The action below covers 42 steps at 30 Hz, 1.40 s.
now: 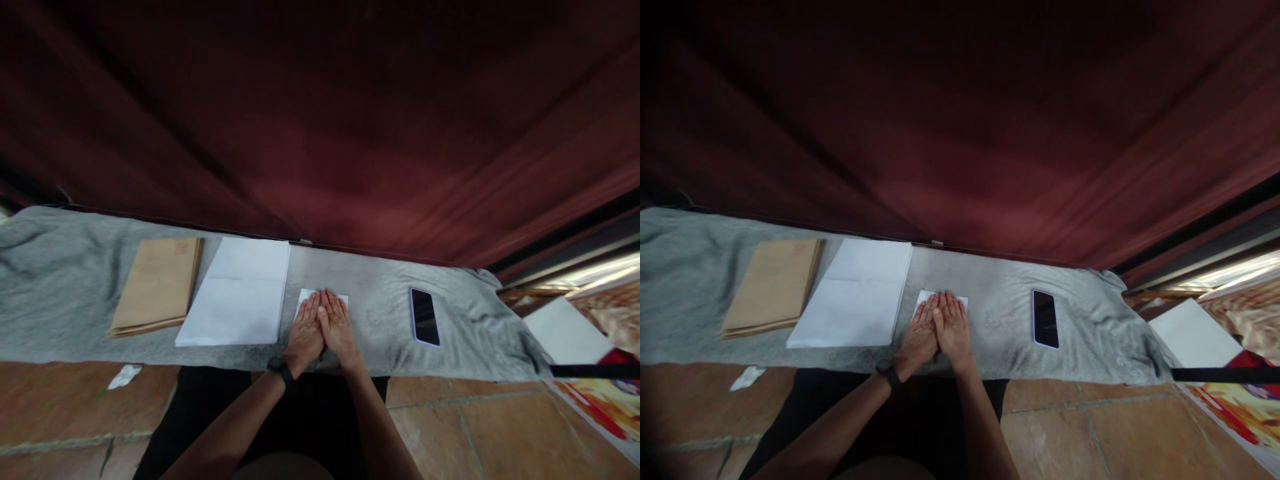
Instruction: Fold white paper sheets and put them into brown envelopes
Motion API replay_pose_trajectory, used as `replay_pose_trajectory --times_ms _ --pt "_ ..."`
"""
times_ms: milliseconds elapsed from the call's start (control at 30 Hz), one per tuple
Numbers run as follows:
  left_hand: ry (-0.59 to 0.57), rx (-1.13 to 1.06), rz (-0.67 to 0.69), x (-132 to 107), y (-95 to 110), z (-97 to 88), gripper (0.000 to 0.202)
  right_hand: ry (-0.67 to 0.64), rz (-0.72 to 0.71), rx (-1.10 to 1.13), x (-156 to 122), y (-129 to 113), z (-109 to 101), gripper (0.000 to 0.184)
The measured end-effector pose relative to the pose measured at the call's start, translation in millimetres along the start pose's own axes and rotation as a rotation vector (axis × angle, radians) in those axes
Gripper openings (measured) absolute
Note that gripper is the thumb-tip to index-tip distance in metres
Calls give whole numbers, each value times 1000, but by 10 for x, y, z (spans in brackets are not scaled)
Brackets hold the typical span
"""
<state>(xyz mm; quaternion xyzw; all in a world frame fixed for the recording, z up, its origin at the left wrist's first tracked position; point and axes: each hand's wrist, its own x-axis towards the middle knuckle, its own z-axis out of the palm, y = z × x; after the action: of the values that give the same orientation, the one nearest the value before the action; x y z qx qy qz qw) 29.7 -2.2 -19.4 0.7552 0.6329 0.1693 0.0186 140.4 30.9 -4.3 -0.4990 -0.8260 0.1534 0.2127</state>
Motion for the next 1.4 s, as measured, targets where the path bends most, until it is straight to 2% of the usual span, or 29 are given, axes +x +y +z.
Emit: replay_pose_trajectory --times_ms 167,367,733,800,933,1033,1200,1400 --pt "-1 12 -83 -1 -40 -5 59 33 -37 -106 -62 138 -6 52" --pt "43 24 -150 -39 -92 -55 61 71 -15 -204 -125 295 -28 58" --pt "125 42 -230 -107 -78 -85 63 101 12 -257 -229 493 -122 57" --pt "107 34 -184 -48 5 -108 61 99 14 -258 -232 493 -119 57" --pt "6 -48 41 136 233 -82 57 63 0 -297 -246 494 -123 57" --pt "-21 -90 75 220 296 -18 57 52 -6 -324 -251 495 -126 59" --pt "-9 -68 42 199 136 37 65 73 -1 -325 -237 485 -113 57" --pt "41 4 -72 77 -56 19 63 107 0 -343 -235 512 -91 56"
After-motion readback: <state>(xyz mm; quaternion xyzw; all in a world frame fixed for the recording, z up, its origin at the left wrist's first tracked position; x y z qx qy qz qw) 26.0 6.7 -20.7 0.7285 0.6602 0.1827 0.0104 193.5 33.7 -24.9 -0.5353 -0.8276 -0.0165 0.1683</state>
